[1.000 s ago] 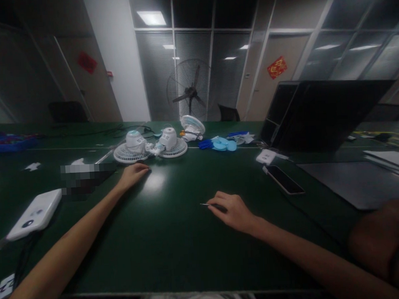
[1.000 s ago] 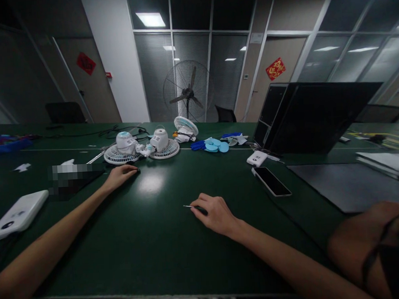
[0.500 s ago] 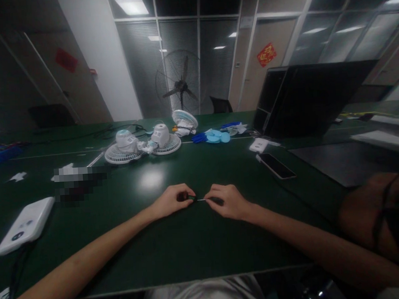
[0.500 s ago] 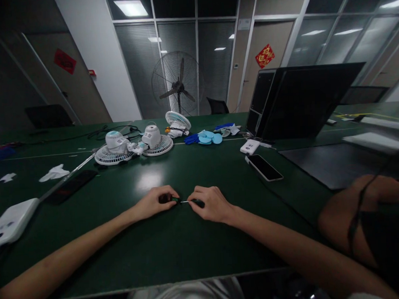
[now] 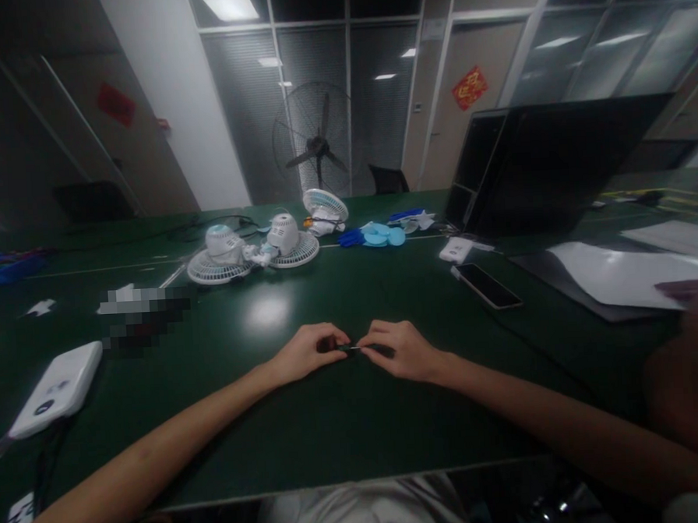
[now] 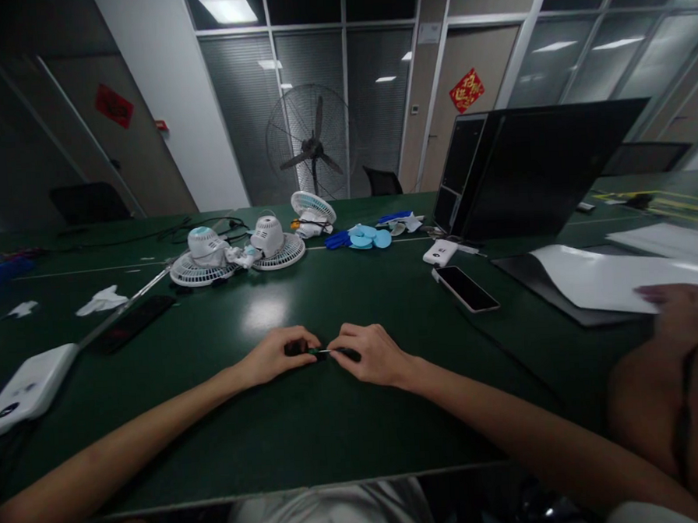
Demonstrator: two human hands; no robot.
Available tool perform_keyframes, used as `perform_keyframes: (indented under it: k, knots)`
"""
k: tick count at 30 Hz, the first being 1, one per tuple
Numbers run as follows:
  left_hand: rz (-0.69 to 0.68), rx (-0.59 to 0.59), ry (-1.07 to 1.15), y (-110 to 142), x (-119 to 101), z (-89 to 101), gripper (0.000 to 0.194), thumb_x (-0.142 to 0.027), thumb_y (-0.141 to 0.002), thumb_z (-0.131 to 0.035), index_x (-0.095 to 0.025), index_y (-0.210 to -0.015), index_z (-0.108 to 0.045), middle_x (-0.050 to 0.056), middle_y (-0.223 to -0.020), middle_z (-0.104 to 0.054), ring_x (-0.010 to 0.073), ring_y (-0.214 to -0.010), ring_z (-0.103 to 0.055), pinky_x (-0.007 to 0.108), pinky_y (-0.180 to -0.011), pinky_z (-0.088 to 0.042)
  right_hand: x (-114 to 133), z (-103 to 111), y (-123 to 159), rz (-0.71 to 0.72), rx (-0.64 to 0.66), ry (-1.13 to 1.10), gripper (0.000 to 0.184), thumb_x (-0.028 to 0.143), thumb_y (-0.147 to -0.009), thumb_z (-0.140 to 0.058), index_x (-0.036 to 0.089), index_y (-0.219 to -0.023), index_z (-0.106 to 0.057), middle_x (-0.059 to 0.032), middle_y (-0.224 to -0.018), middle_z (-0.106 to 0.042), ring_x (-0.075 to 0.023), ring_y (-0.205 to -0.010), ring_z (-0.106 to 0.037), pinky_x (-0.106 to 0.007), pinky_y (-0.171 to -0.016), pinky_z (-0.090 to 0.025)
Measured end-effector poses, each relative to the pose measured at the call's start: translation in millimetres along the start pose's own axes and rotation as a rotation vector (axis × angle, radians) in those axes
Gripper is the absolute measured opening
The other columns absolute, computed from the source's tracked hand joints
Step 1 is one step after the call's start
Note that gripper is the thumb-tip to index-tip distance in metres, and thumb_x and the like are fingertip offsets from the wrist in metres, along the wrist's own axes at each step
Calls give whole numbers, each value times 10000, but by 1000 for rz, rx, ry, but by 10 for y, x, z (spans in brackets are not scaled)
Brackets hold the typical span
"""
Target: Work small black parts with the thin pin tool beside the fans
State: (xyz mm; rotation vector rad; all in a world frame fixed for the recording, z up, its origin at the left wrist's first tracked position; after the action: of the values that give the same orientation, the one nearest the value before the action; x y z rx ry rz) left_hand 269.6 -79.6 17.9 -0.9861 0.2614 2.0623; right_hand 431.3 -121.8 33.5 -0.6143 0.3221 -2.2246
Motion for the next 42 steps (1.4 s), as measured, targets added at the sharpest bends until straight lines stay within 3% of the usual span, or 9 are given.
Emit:
perform_keyframes:
  k: [6,11,26,42]
  knots:
    - [-19,-10,-30,-3,31,-21,253,-331,-946,-726,-205,-1165,-714,29,-1004,-677,160,-847,-612,262,-742,-458,39,-3,-18,14,15,-8,234,303,-1080,-583,197,-1231,-726,-63,-1047,-685,-158,-815,-674,-247,-698,-519]
    - [-14,4,3,-8,21,-28,391,-309,-938,-732,-217,-1306,-637,26,-1033,-680,160,-861,-624,269,-757,-475,55,6,-17,33,18,-33,258,319,-1090,-576,200,-1276,-709,-69,-1097,-681,-163,-866,-679,-254,-748,-535]
    - [-35,-4,-51,12,-33,-26,389,-308,-952,-702,-239,-1328,-631,40,-1076,-664,182,-911,-630,291,-784,-490,27,53,37,27,-66,7,162,230,-964,-677,215,-1093,-773,-41,-950,-702,-153,-738,-657,-254,-659,-466]
    - [-49,6,-56,18,-58,-31,393,-312,-949,-708,-240,-1328,-634,51,-1093,-660,192,-935,-625,303,-797,-496,56,80,42,20,-40,5,151,221,-972,-654,205,-1058,-776,-36,-924,-699,-137,-688,-630,-243,-603,-448]
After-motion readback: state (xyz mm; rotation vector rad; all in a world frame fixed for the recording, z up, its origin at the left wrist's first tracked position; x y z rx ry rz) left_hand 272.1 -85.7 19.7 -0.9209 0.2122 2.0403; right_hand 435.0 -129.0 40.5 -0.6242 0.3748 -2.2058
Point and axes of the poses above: each hand's wrist, its own y-axis away from the middle knuckle, its own z-axis out of the back of the hand, x = y × z, the point moved 8 cm from there along -y, towards the middle knuckle
